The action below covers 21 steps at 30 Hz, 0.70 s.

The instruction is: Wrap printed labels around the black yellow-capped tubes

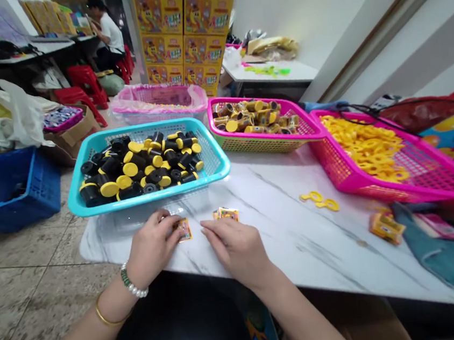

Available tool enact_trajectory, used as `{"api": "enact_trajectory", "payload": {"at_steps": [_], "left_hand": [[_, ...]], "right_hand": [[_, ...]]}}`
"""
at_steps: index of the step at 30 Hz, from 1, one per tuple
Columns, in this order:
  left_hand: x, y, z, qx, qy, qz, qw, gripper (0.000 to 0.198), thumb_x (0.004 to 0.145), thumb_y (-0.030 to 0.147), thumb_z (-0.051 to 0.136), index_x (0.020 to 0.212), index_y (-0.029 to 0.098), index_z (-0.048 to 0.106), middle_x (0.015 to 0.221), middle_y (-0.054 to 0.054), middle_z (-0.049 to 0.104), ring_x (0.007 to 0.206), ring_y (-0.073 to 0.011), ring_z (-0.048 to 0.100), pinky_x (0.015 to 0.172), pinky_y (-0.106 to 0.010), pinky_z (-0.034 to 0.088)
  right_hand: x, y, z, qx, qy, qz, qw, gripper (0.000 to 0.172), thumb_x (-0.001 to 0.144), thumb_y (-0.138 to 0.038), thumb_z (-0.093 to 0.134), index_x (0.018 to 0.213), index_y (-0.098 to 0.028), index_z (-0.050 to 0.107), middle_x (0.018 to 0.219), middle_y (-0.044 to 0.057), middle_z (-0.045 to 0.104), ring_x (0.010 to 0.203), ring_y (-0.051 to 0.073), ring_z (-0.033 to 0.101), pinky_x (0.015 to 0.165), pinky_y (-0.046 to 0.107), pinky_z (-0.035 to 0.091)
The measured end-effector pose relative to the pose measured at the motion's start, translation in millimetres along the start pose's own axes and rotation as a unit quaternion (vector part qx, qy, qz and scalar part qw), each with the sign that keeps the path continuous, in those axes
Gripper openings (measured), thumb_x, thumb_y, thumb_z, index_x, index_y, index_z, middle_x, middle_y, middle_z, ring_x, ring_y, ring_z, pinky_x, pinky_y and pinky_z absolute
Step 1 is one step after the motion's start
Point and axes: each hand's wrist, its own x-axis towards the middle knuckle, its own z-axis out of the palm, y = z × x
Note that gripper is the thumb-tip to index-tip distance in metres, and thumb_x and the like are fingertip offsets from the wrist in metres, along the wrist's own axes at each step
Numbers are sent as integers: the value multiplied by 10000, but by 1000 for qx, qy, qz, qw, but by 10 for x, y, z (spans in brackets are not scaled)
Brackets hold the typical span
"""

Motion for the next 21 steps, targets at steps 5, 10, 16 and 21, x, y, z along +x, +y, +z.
{"api": "enact_trajectory", "payload": {"at_steps": [5,10,16,21], "left_hand": [[-14,53,-49,-35,-1,11,999,105,903,173,634,826,190,703,966,-52,636,826,-169,645,753,-281,536],[-182,131,-133,-140,64,90,984,171,940,145,559,858,185,704,1070,-85,596,870,-157,630,798,-285,557],[-245,180,-228,-252,105,33,961,276,894,119,629,1154,202,667,1099,-67,596,834,-125,650,785,-255,565],[-391,226,-353,-334,134,-91,929,67,925,218,621,923,182,678,806,-5,602,657,-103,604,595,-200,508]], "right_hand": [[-13,-193,148,57,23,60,996,165,941,-167,614,1044,-190,741,901,56,793,768,162,754,740,258,603],[-88,-235,187,221,-41,265,938,261,898,-376,677,1051,-177,748,920,75,786,779,186,747,714,279,605],[10,-346,262,378,-73,403,830,433,863,-559,650,720,-151,669,525,-6,607,426,87,488,398,188,382],[-37,-409,344,350,12,418,838,492,850,-615,648,640,-175,583,486,-19,539,410,85,434,379,192,333]]}}
